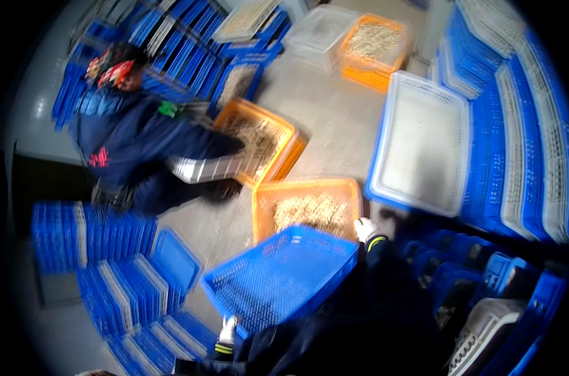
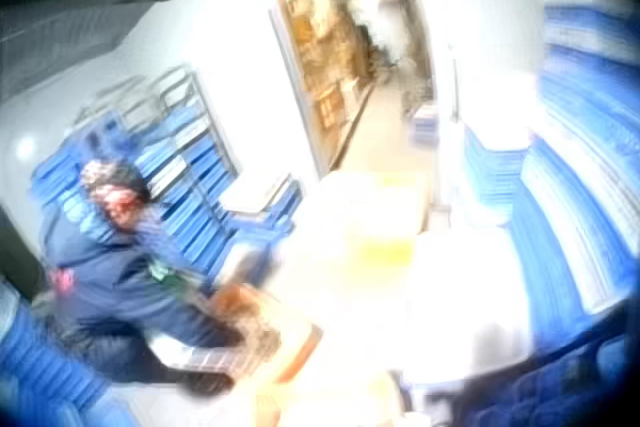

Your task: The person handles crates filled with sliced food items, moving crates one at a time, pouring items from one crate to another, and stacking crates in a cold storage area.

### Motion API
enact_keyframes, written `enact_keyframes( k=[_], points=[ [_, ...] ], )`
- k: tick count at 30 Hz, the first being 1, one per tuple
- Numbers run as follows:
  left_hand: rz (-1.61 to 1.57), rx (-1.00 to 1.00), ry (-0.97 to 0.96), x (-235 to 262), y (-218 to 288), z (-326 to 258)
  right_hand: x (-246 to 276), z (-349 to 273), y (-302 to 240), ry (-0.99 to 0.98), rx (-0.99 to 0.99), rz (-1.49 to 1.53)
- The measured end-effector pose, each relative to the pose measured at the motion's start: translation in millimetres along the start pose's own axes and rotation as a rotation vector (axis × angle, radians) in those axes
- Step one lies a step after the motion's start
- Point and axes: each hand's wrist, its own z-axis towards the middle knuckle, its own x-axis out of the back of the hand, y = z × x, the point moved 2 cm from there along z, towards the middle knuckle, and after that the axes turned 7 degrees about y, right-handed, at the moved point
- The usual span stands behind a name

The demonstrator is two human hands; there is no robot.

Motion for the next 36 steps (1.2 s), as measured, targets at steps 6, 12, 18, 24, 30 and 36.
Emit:
enact_keyframes(
  k=[6, 12, 18, 24, 30, 36],
  points=[
    [-1.044, 1.107, 0.216, 32, 22, 25, -173, -105, -107, -0.217, 1.122, -0.878],
    [-0.919, 1.346, 0.372, 12, -2, -34, -267, -164, -34, -0.930, 0.601, -1.073],
    [-1.131, 1.386, 0.459, 18, -2, -75, -142, -116, -69, -0.191, 0.785, -0.877],
    [-1.393, 1.103, 0.345, 51, -40, -98, -56, -47, -31, -0.098, 0.486, -0.603],
    [-1.321, 0.993, 0.341, 95, -65, -107, -104, -91, -43, -0.617, 0.272, -0.583],
    [-1.509, 0.996, 0.479, 99, -81, -81, -61, -141, -35, -0.347, 0.336, -0.319]
  ],
)
